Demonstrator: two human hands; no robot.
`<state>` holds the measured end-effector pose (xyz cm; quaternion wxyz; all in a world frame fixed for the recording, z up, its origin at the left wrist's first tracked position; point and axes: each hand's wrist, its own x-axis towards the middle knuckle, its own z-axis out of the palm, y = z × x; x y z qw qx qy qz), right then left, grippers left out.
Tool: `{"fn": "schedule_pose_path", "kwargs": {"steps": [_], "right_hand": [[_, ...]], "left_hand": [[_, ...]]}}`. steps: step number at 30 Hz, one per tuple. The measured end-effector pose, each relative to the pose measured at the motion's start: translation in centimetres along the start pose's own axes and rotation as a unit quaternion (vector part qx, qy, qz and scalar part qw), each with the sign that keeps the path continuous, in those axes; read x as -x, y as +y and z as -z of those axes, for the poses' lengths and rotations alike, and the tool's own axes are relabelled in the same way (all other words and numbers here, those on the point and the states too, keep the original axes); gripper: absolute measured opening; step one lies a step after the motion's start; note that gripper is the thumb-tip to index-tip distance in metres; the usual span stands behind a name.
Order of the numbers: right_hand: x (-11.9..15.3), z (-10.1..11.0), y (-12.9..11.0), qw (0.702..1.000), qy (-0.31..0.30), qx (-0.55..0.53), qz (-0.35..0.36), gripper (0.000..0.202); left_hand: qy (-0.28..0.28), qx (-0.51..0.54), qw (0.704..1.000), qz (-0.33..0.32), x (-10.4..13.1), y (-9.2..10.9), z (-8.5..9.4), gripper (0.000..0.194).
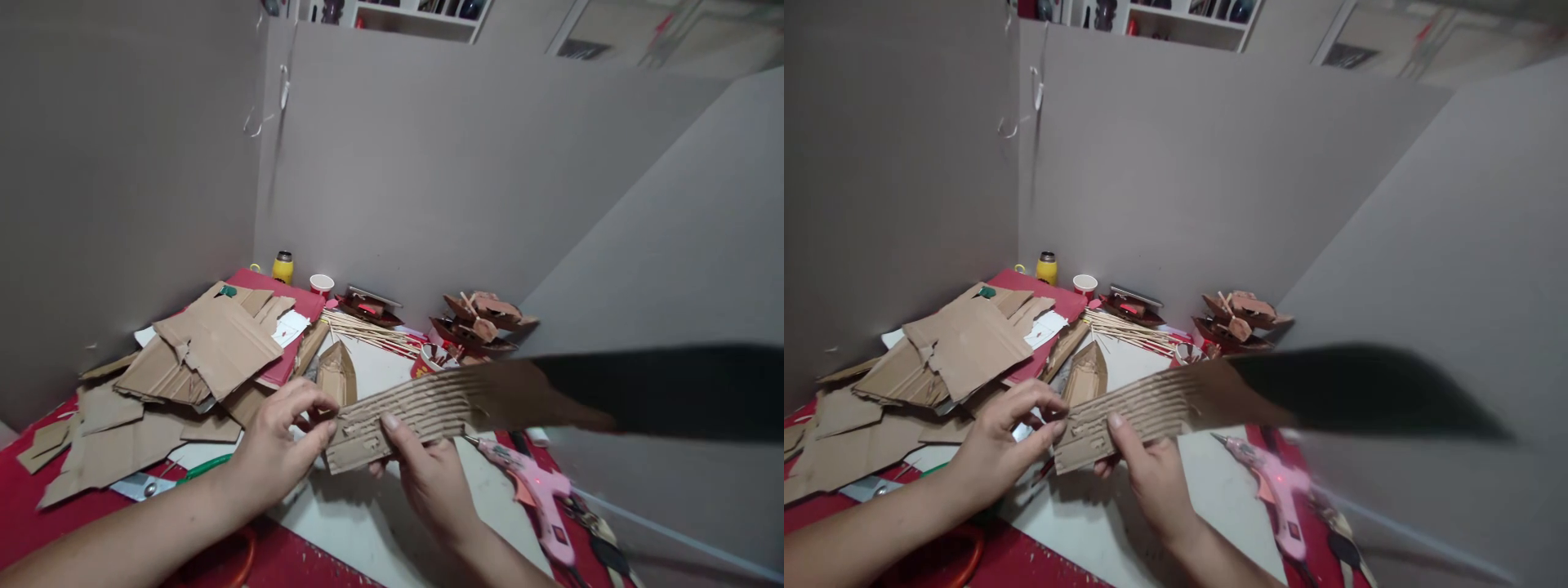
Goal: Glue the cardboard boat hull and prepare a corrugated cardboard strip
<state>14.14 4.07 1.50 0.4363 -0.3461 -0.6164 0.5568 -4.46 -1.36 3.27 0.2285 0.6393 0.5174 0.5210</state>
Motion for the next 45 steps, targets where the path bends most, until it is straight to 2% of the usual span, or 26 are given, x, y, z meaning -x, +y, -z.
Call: {"fn": "schedule_pose_path", "kwargs": {"steps": [2, 5, 9, 14, 17, 24, 26, 31, 33, 36, 39, 42, 45], "right_hand": [[-0.2, 0.1, -0.3, 0.999, -0.027, -0.011, -0.014, 0.037], [-0.3, 0.3, -0.7, 0.998, -0.05, -0.016, -0.021, 0.037], [-0.4, 0.4, -0.8, 0.998, -0.062, -0.011, -0.014, 0.037], [-0.5, 0.6, -0.8, 0.997, -0.08, -0.003, 0.002, 0.035], [-0.5, 0.6, -0.8, 0.996, -0.087, -0.001, 0.01, 0.036], [-0.8, 1.0, 0.3, 0.993, -0.092, -0.073, -0.032, 0.031], [-1.2, 1.4, 0.4, 0.992, -0.08, -0.087, -0.039, 0.032], [-2.8, 2.2, -0.4, 0.993, 0.024, -0.115, -0.029, 0.03], [-3.0, 2.3, -0.6, 0.992, 0.037, -0.12, -0.032, 0.029], [-2.6, 2.1, -0.5, 0.994, 0.008, -0.101, -0.032, 0.03], [-1.8, 1.7, -0.2, 0.995, -0.066, -0.059, -0.038, 0.034], [-1.2, 1.3, -0.3, 0.991, -0.122, -0.027, -0.041, 0.039], [-1.1, 1.1, -0.7, 0.991, -0.126, -0.011, -0.036, 0.04]], "left_hand": [[0.001, -0.046, 0.997, -0.055, 0.1, 0.1, 0.2, 0.01], [-0.013, -0.078, 0.993, -0.091, 0.0, 0.1, 0.4, 0.009], [-0.042, -0.096, 0.988, -0.112, -0.1, -0.1, 0.3, 0.009], [-0.04, -0.093, 0.984, -0.147, 0.0, -0.7, 0.2, 0.01], [-0.072, -0.103, 0.981, -0.15, 0.1, -0.8, 0.2, 0.012], [-0.112, -0.11, 0.974, -0.165, 0.1, -0.2, 0.3, 0.012], [-0.119, -0.101, 0.972, -0.174, 0.2, 0.0, 0.3, 0.013], [-0.149, -0.068, 0.966, -0.201, 0.7, 0.8, 0.3, 0.011], [-0.17, -0.065, 0.957, -0.226, 0.9, 0.8, 0.2, 0.016], [-0.154, -0.072, 0.957, -0.234, 0.9, 0.6, 0.1, 0.027], [-0.13, -0.07, 0.968, -0.201, 0.7, 0.2, 0.0, 0.009], [-0.15, -0.088, 0.965, -0.198, 0.6, -0.2, 0.0, 0.014], [-0.168, -0.111, 0.96, -0.195, 0.6, -0.4, -0.1, 0.014]]}}
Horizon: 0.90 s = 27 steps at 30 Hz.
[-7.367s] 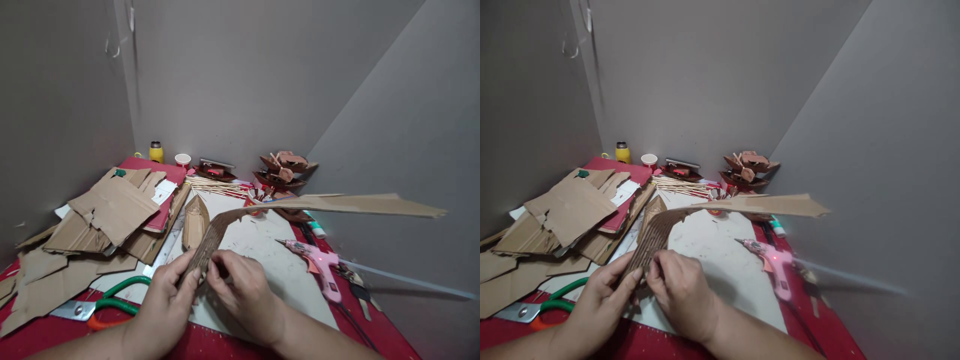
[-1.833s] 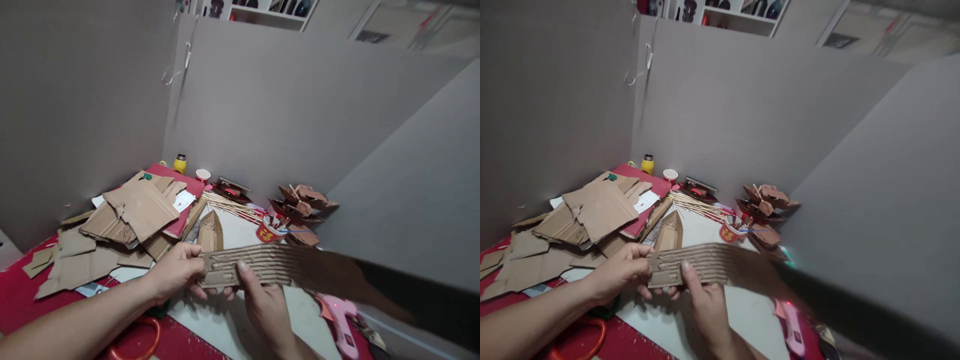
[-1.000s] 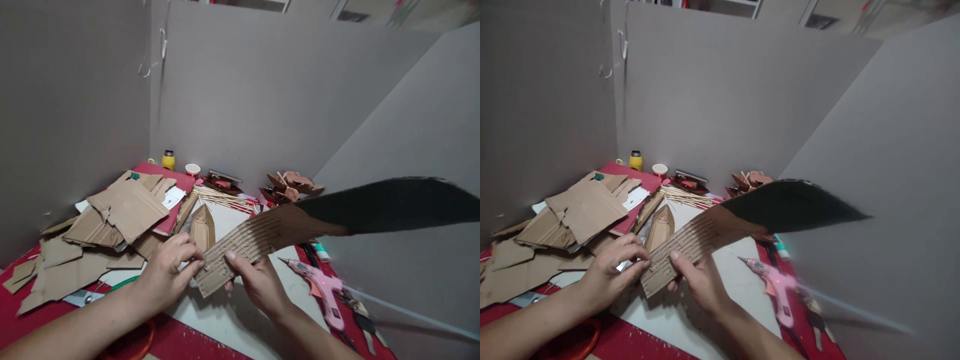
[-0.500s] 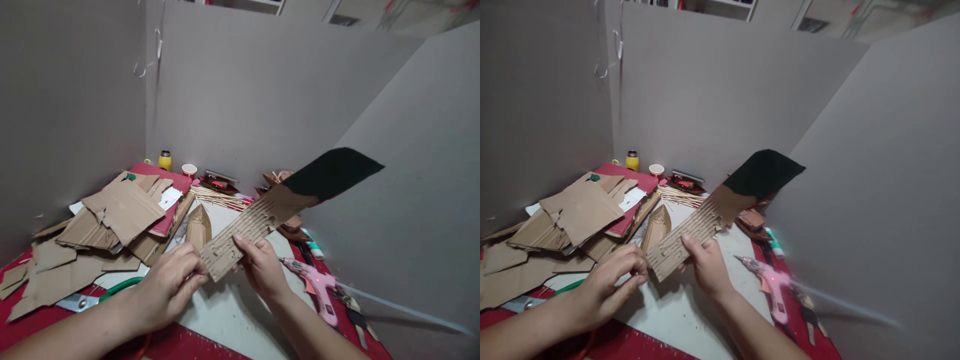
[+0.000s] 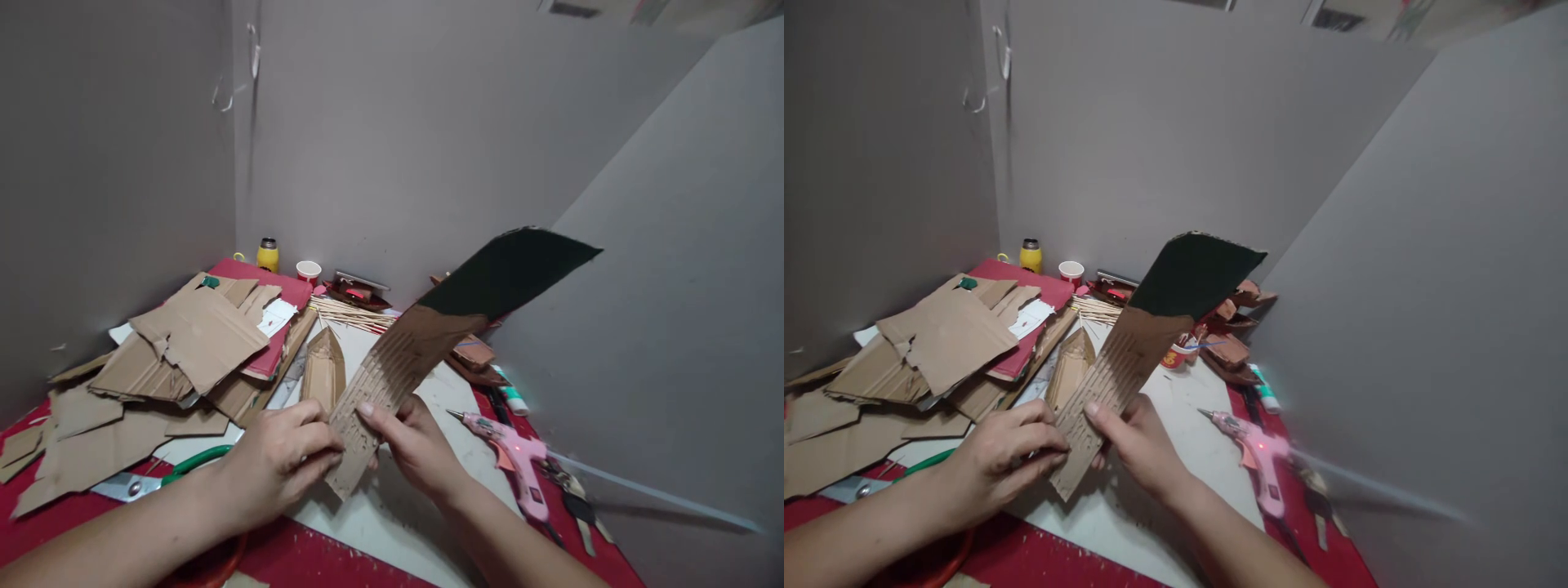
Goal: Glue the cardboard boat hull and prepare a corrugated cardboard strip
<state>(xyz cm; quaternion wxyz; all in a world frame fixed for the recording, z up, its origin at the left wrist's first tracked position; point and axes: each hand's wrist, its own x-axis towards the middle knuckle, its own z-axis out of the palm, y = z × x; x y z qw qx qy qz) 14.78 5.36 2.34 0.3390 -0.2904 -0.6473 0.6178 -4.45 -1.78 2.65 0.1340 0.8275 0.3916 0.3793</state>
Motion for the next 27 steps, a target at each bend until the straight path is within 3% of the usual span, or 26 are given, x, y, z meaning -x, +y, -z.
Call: {"fn": "schedule_pose_path", "kwargs": {"steps": [7, 13, 19, 23, 27], "right_hand": [[0.2, 0.0, -0.4, 1.0, 0.009, 0.03, 0.003, 0.037], [0.2, -0.2, -0.7, 0.999, 0.008, 0.037, 0.008, 0.036], [0.1, -0.2, 0.1, 1.0, 0.017, 0.015, 0.001, 0.035], [-0.6, 0.8, 0.4, 0.996, 0.057, -0.073, -0.015, 0.035], [-1.6, 2.2, -0.4, 0.986, 0.125, -0.114, 0.001, 0.027]], "left_hand": [[0.003, 0.005, 1.0, 0.007, -0.1, 0.1, -0.3, 0.01], [0.005, -0.05, 0.999, -0.015, 0.0, 0.0, -0.3, 0.015], [-0.035, -0.099, 0.994, -0.019, -0.1, -0.2, -0.1, 0.018], [-0.065, -0.085, 0.994, -0.002, -0.1, 0.5, 0.5, 0.017], [-0.16, -0.032, 0.986, 0.021, -0.1, 1.7, 0.9, 0.01]]}}
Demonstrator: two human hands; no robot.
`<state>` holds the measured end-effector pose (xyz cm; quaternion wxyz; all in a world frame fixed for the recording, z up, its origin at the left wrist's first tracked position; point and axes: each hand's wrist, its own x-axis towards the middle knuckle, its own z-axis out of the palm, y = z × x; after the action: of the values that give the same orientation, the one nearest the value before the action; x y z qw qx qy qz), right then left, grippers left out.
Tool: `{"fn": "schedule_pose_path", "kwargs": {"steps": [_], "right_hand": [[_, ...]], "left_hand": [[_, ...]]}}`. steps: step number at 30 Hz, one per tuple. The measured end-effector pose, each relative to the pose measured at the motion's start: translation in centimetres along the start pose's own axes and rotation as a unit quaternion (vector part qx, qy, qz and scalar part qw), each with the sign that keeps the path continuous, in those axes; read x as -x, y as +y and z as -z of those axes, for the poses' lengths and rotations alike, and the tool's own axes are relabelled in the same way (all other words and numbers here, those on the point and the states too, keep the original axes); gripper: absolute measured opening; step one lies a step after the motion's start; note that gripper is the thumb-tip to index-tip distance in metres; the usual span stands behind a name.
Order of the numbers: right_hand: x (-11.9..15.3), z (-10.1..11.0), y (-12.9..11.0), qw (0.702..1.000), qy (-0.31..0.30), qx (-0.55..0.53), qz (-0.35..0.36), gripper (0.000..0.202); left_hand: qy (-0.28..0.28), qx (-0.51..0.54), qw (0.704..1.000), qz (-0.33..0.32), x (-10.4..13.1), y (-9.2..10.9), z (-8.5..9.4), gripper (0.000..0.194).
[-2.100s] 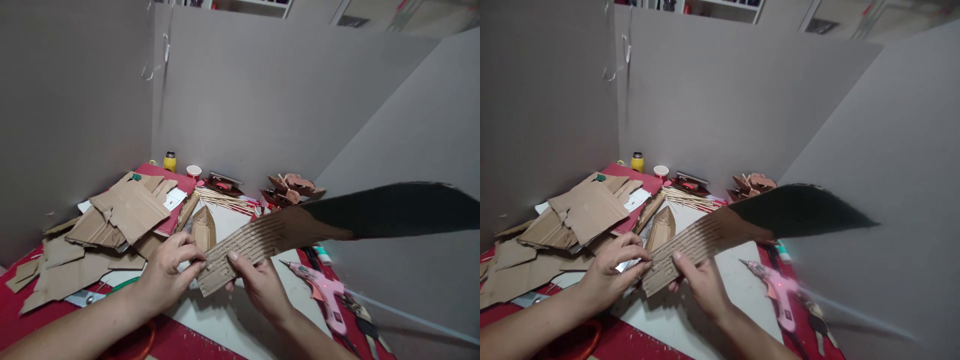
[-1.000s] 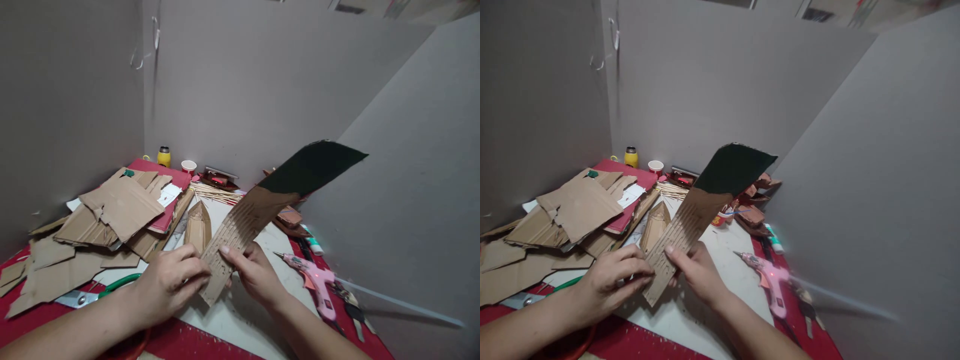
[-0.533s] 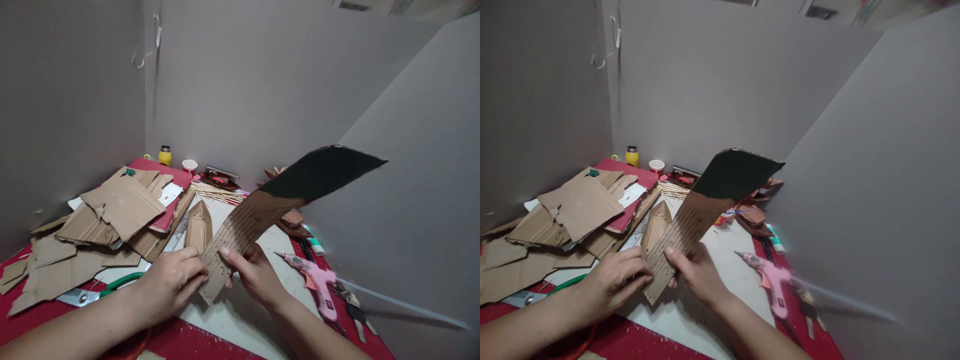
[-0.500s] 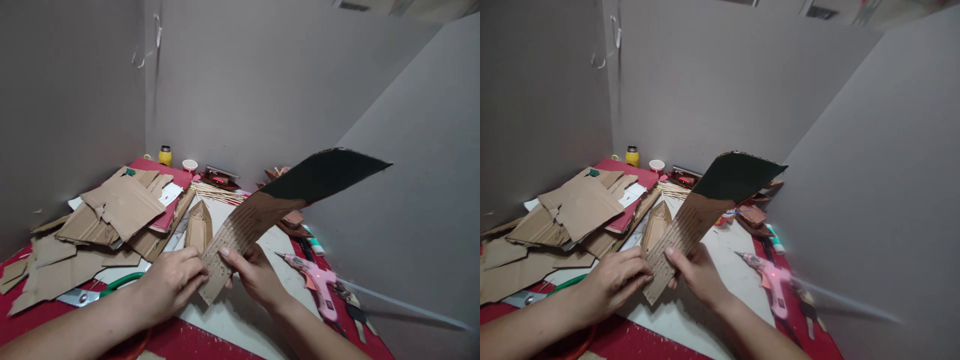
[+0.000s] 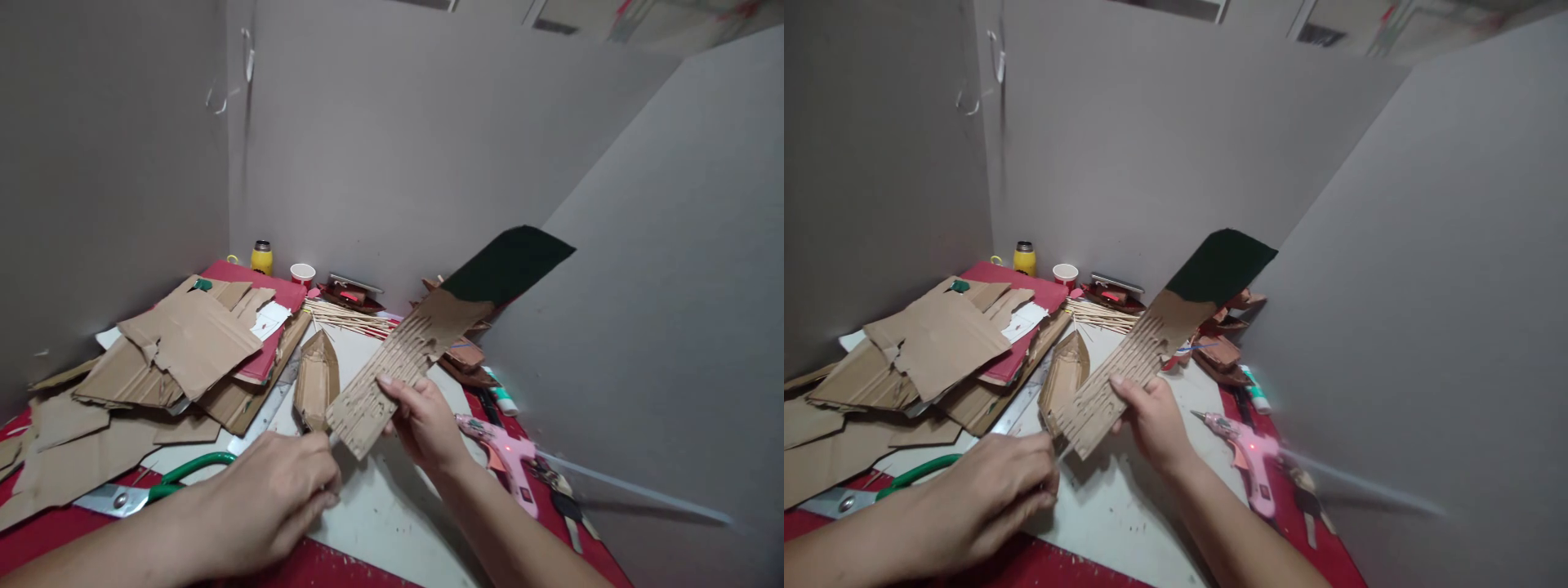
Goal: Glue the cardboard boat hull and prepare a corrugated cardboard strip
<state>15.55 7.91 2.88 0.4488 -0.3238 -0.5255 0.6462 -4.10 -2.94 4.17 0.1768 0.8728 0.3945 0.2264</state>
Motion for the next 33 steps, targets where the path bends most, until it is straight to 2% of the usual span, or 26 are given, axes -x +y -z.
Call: {"fn": "schedule_pose_path", "kwargs": {"steps": [2, 4, 6, 9, 11, 13, 15, 17, 23, 27, 33], "right_hand": [[-0.2, 0.2, -0.5, 1.0, 0.02, -0.009, 0.009, 0.026], [-0.2, 0.1, -0.8, 1.0, 0.022, -0.014, 0.011, 0.028], [0.0, -0.1, -0.8, 1.0, 0.015, -0.016, 0.006, 0.03], [0.2, -0.3, -0.3, 1.0, 0.01, -0.008, 0.005, 0.03], [0.3, -0.2, 0.3, 1.0, 0.01, 0.008, 0.016, 0.031], [0.5, -0.1, 0.8, 0.999, 0.0, 0.029, 0.026, 0.032], [0.8, -0.3, 1.1, 0.998, -0.013, 0.054, 0.035, 0.032], [1.4, -0.8, 1.1, 0.994, -0.025, 0.089, 0.05, 0.033], [3.0, -2.7, 0.7, 0.977, -0.052, 0.188, 0.084, 0.042], [3.5, -3.1, 1.3, 0.977, -0.036, 0.188, 0.088, 0.04], [4.0, -3.3, 2.3, 0.977, -0.031, 0.193, 0.086, 0.041]], "left_hand": [[-0.06, 0.026, 0.998, 0.015, 0.1, 0.3, -0.1, 0.017], [-0.082, 0.049, 0.995, 0.038, 0.1, 0.2, -0.4, 0.033], [-0.05, 0.079, 0.994, 0.064, -0.1, -0.1, -0.7, 0.039], [0.06, 0.17, 0.976, 0.12, -0.5, -0.5, -0.6, 0.033], [0.125, 0.255, 0.94, 0.188, -0.8, -0.7, -0.5, 0.021], [0.144, 0.342, 0.893, 0.256, -1.1, -0.8, -0.4, 0.006], [0.136, 0.414, 0.851, 0.294, -1.3, -1.1, -0.5, 0.023], [0.129, 0.465, 0.821, 0.305, -1.5, -1.5, -0.7, 0.034], [0.137, 0.544, 0.759, 0.33, -1.7, -2.2, -1.3, 0.034], [0.165, 0.546, 0.748, 0.338, -1.9, -2.3, -1.7, 0.028], [0.187, 0.52, 0.766, 0.33, -1.8, -2.1, -2.3, 0.01]]}}
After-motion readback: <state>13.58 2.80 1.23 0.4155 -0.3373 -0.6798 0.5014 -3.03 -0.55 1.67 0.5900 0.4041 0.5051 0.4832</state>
